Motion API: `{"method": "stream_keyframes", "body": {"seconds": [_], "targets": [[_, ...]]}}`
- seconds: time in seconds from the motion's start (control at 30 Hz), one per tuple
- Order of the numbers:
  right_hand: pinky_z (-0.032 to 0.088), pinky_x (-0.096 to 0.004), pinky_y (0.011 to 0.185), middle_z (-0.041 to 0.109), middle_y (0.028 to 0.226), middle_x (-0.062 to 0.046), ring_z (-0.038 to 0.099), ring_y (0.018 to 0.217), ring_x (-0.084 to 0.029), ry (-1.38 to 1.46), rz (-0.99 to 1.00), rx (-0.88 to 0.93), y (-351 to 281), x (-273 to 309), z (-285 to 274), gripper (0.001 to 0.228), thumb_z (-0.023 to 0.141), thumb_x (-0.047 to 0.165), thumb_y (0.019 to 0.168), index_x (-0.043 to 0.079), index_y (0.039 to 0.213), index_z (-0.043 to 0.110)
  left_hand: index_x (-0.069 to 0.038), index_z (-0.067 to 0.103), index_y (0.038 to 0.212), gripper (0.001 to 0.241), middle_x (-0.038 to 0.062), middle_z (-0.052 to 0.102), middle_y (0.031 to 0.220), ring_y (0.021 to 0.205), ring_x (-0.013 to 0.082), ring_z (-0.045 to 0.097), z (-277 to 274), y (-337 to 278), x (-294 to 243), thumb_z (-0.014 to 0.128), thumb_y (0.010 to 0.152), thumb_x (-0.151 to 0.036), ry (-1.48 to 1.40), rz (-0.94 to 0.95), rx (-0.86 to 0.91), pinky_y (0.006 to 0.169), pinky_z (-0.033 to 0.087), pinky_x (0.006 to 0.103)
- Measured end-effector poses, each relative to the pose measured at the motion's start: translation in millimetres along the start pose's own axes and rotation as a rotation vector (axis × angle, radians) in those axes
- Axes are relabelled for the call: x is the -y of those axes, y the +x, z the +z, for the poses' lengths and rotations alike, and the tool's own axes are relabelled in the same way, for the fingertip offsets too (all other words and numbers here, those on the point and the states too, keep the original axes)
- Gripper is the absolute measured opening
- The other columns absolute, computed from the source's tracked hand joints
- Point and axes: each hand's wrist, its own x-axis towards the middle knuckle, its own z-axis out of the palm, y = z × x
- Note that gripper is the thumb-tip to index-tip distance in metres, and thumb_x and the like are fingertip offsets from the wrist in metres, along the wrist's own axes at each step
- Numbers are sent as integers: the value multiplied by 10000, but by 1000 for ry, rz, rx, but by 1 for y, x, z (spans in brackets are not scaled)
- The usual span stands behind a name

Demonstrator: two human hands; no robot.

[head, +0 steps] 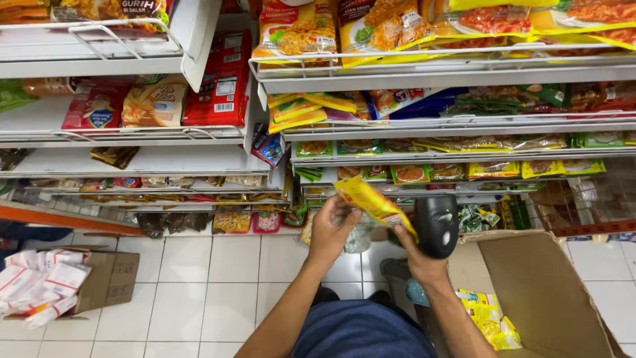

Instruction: The person uses a handheld scanner to scan individual spice packets and snack bags, placing some into a cardboard box and others onto store shelves.

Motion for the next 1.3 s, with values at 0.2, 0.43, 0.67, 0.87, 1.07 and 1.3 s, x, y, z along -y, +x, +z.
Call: {"method": "stream_keyframes", "body": {"seconds": [0.2,0.43,0.67,0.87,1.07,1.3], "targets": [[535,-383,902,722,1107,-99,689,1045,-250,-669,-823,315,11,71,29,368,773,107,764,49,1105,645,-91,589,1329,647,45,696,1288,1177,138,679,-11,-4,-18,561,900,-574,-783,-193,191,1014,544,294],[530,-331,907,656,1181,-105,668,1036,-200,-325,-456,287,7,74,38,623,827,167,688,-4,1239,589,53,594,1324,385,125,698,1264,1123,168,671,-38,7,-4,593,1054,-222,-499,-149,103,1004,529,353],[591,-296,734,732,970,-40,697,842,-132,-293,-74,174,21,28,31,349,809,30,833,40,1161,690,50,611,1328,396,98,708,1252,1132,154,667,-65,17,-51,518,1094,-256,-322,-78,335,1001,527,325],[558,-273,732,687,956,-28,655,856,-106,-248,-245,92,48,31,43,202,762,26,933,61,1109,670,14,600,1348,409,85,701,1254,1127,128,641,-55,37,-135,513,1113,-308,-77,169,317,1008,526,302],[536,-268,888,641,1075,-7,619,994,-103,-59,-505,-70,96,95,93,239,740,-26,968,76,1150,623,-39,379,1488,652,91,558,1330,1100,150,599,-56,58,-212,721,952,-184,-117,562,128,1023,497,316],[526,-303,900,681,1069,-16,646,1002,-124,152,-366,-170,122,174,139,243,755,-24,910,36,1125,661,-18,629,1319,408,143,594,1356,1009,185,708,-77,60,-231,746,945,-127,393,707,164,994,552,336]]}}
